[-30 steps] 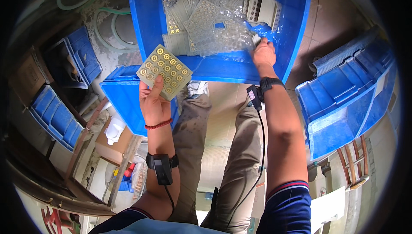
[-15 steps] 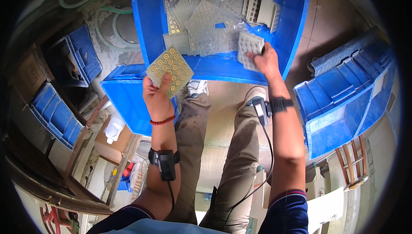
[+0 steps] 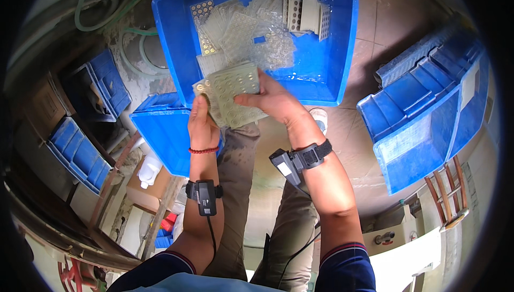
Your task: Washing and sorting plastic grid components in blue bins.
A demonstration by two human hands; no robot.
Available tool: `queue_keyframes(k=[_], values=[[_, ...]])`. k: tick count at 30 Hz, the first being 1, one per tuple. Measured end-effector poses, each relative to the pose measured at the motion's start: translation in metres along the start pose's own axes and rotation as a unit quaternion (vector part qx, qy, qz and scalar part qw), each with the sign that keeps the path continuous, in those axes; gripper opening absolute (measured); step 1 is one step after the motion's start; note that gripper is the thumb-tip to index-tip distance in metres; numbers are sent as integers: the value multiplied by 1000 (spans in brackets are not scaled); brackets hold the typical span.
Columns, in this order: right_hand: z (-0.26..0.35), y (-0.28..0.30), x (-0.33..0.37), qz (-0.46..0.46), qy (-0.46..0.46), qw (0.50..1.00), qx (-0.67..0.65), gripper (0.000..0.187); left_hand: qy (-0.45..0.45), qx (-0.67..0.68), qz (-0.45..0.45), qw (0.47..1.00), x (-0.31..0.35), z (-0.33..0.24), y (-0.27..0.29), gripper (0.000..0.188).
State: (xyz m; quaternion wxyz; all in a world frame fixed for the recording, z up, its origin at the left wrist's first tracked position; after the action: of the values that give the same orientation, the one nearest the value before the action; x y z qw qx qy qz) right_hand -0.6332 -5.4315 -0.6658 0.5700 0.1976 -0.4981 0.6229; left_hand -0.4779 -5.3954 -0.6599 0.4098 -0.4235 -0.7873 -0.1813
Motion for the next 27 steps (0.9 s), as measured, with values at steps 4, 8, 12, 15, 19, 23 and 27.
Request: queue_keyframes(k=[4, 8, 12, 15, 19, 23, 27], values=[[1, -17, 5, 23, 53, 996, 61, 86, -8, 0, 120, 993, 12, 2, -20, 61], [-13, -17, 17, -86, 151, 968, 180, 98, 47, -82, 122, 988, 23, 6, -25, 61], [14, -43, 78, -104, 108, 925, 348, 105, 48, 35, 166, 984, 48, -6, -14, 60], [37, -59, 134, -66, 103, 922, 369, 103, 57, 86, 201, 974, 92, -27, -11, 64], [68, -64, 207, -96, 176, 917, 345, 90, 36, 81, 202, 976, 145, -65, 8, 67], [82, -45, 285, -132, 237, 918, 289, 69, 57, 70, 194, 977, 210, -93, 5, 55], [43, -2, 356, -187, 242, 893, 331, 37, 64, -21, 193, 979, 252, -107, 3, 43]])
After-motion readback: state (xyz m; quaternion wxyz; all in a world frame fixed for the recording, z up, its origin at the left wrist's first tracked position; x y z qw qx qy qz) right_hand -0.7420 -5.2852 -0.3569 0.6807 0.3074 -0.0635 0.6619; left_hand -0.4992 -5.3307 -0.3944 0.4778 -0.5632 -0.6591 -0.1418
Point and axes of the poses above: each hand's wrist, its own x-axis away from the middle knuckle, its own y-axis out of the back of the hand, z = x × y, the point moved 7 cm from there along -x, towards the middle knuckle, and after that the axes turned 12 degrees about -z, right-handed, at the moved point
